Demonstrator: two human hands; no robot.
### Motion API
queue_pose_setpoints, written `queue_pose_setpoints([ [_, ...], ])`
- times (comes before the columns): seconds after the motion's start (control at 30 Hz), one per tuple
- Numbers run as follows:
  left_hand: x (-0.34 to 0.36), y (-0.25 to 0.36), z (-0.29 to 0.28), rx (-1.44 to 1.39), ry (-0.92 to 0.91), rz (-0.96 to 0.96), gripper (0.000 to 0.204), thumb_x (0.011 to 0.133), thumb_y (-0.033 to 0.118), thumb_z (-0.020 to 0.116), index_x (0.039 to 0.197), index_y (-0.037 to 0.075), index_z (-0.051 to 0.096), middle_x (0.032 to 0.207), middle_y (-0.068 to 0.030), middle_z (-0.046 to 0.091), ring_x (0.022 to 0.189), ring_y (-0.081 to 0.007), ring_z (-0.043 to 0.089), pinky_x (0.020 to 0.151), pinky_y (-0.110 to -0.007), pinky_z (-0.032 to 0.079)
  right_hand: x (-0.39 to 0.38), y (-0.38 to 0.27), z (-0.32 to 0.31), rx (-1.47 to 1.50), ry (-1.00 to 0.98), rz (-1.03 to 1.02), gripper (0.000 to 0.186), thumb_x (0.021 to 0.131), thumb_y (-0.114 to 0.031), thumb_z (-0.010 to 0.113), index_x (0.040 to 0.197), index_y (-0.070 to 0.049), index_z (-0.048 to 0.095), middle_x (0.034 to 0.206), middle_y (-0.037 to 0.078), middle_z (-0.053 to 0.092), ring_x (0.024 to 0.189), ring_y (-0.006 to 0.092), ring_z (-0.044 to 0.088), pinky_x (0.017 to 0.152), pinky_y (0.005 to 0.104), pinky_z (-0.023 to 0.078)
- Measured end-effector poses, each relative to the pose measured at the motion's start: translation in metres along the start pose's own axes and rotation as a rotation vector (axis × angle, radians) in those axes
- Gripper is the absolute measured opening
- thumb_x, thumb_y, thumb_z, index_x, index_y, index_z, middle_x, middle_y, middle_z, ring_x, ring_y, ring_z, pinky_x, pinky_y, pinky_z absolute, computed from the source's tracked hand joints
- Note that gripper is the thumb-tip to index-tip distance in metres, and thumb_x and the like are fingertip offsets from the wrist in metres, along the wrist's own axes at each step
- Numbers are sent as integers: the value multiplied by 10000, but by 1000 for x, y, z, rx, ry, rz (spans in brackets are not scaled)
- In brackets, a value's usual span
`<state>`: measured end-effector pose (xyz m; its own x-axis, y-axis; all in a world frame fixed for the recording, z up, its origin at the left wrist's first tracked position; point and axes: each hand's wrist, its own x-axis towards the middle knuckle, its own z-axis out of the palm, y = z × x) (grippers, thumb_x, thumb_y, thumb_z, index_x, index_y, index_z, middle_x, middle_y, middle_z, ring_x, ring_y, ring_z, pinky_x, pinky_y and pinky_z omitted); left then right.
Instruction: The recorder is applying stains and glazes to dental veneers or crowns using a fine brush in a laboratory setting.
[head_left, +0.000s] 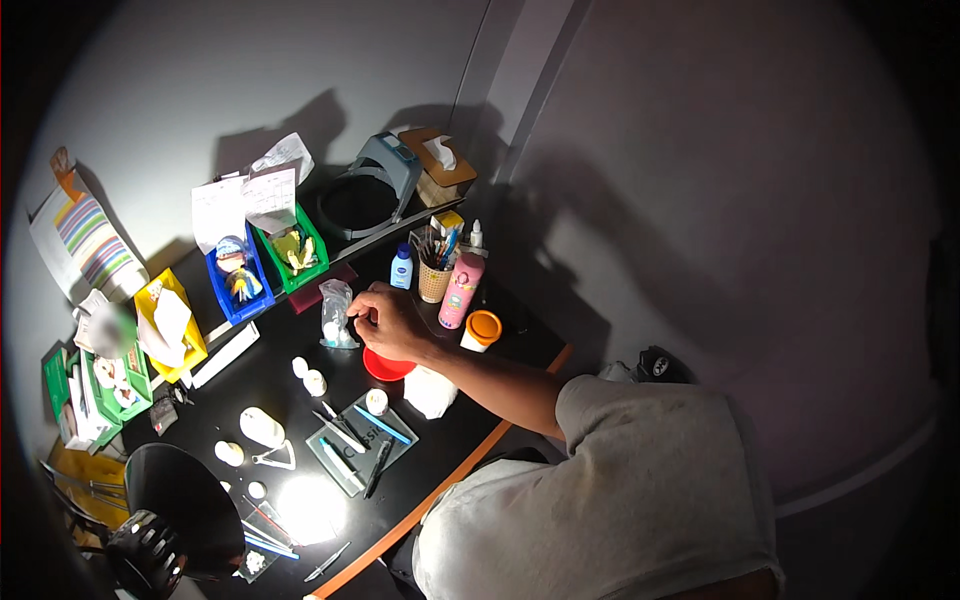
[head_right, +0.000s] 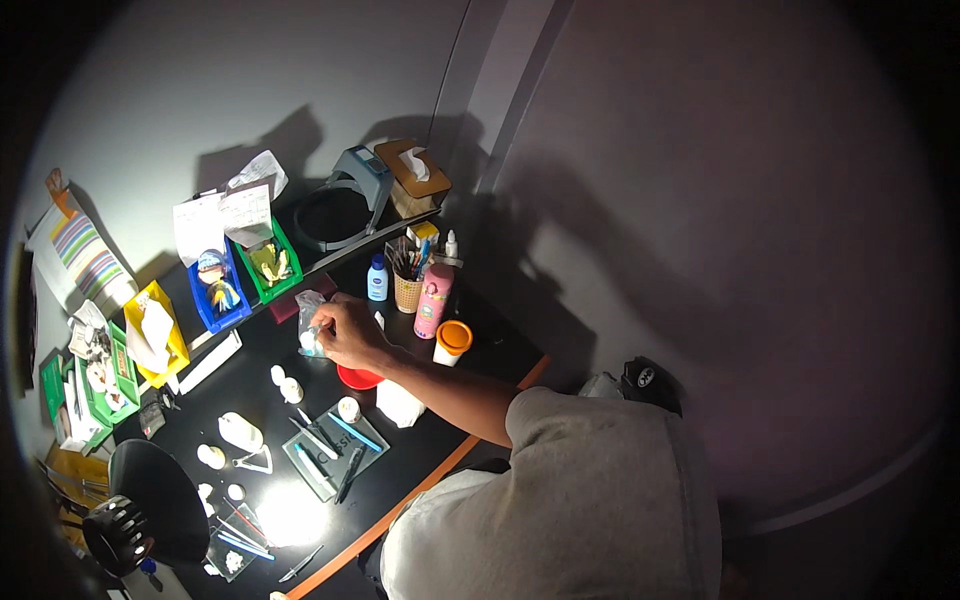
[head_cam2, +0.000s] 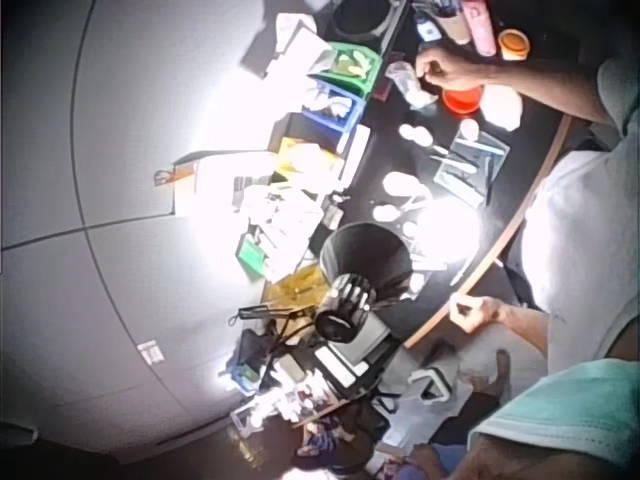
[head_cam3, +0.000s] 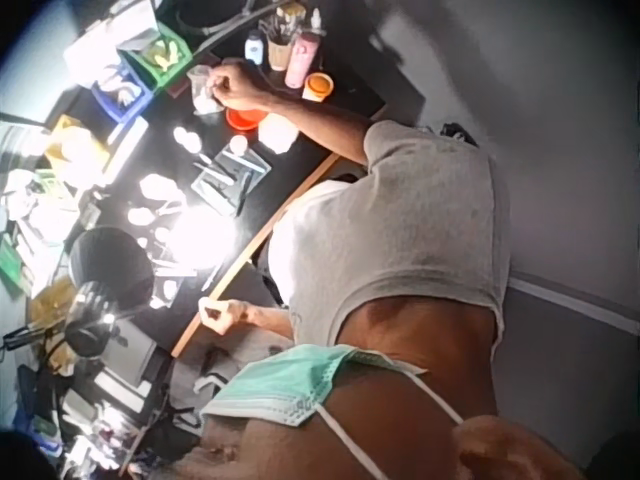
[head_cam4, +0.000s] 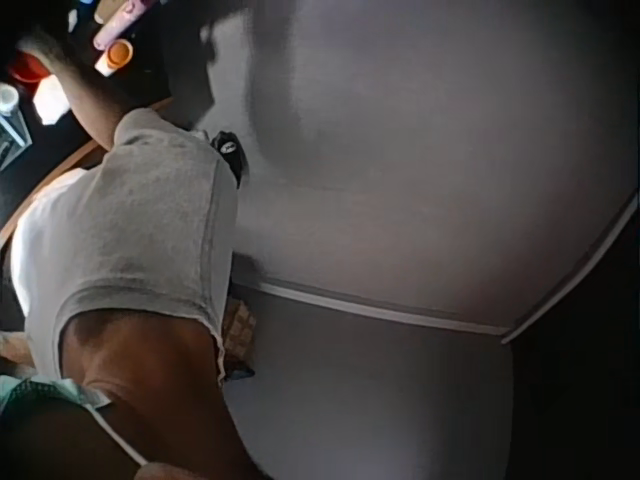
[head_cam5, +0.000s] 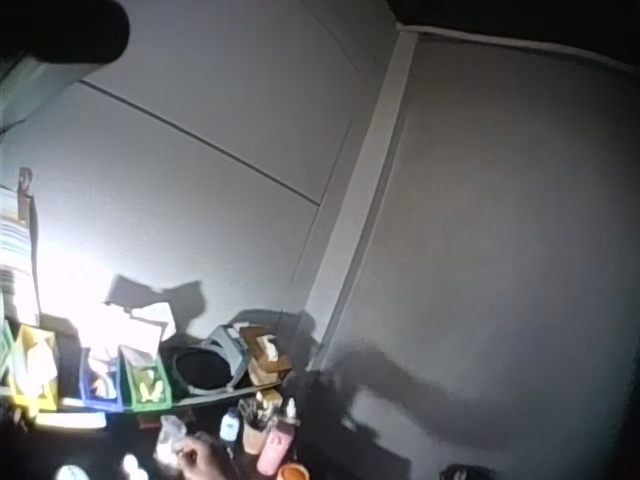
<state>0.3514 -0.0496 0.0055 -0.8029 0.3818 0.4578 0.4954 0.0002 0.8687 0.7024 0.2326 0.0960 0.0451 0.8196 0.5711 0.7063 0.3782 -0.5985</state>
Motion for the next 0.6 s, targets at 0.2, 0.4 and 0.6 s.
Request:
queue_pose_setpoints([
  [0.2, -15, -4, 0, 46, 67, -53, 274, 900, 203, 793, 830, -55, 733, 750, -149, 705, 651, -244, 651, 625, -346, 549, 7, 41, 37, -150, -159, 171, 68, 783, -47, 704, 843, -27, 731, 813, 132, 720, 772, 263, 719, 693, 359, 564],
  [0.4, -17, -34, -32, 182, -206, -116, 292, 947, 257, 684, 996, -31, 676, 976, -148, 618, 863, -250, 586, 785, -362, 473, 17, 58, 93, -433, -460, 495, 421, 798, -415, 824, 957, -33, 751, 1007, 189, 751, 925, 350, 735, 835, 414, 594],
  [0.6, -12, -35, -46, 301, -502, -142, 362, 994, 310, 575, 1163, -7, 619, 1202, -148, 531, 1074, -256, 521, 945, -379, 396, 15, 86, 129, -508, -414, 667, 612, 763, -524, 825, 1187, -97, 715, 1211, 168, 715, 1126, 345, 687, 969, 443, 554],
])
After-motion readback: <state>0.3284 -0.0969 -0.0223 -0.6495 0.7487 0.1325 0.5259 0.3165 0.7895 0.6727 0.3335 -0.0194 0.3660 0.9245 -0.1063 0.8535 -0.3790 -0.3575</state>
